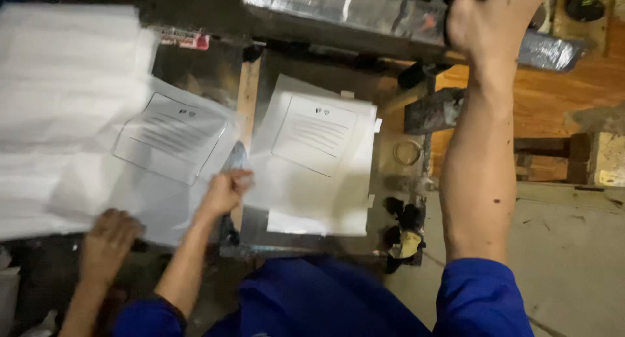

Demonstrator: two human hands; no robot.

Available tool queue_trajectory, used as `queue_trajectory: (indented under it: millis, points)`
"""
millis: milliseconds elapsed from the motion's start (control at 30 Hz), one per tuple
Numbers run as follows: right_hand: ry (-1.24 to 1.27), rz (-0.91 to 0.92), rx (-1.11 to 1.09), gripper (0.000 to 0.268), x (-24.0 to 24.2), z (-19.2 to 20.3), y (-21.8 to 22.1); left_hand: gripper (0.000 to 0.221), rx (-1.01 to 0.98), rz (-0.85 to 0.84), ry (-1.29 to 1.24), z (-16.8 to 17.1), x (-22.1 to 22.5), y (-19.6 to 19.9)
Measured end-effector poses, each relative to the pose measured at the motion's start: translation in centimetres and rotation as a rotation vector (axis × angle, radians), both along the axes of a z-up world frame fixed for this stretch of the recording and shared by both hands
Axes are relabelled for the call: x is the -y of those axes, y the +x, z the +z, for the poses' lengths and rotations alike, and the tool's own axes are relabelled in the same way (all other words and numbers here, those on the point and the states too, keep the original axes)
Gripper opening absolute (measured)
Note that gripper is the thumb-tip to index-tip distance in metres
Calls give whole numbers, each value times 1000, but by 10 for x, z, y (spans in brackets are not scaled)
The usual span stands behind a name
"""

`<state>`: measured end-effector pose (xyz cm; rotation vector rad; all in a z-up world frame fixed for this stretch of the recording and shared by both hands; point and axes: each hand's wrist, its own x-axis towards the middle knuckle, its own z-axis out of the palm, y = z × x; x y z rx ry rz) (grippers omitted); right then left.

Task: The person performs screen printing by placing sheets under a frame, lowering the screen, and using a squeegee to apply ink, then stacking the printed sheets.

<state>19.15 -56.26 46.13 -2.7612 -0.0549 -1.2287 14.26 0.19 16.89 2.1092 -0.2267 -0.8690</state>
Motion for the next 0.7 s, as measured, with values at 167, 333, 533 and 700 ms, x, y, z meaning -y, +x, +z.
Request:
queue_trajectory:
  millis: [167,333,533,700]
  points:
    - [56,-119,18,35,-69,23,-23,61,144,44,25,39,-96,48]
    - [126,29,58,70,-151,6,-104,76,139,183,202,35,-226,75]
    - [14,99,85,49,-188,-144,-199,47,646,184,372,33,-77,-36]
    - [137,-149,-881,70,-194,-258,-199,81,-70,391,-264,-100,18,-127]
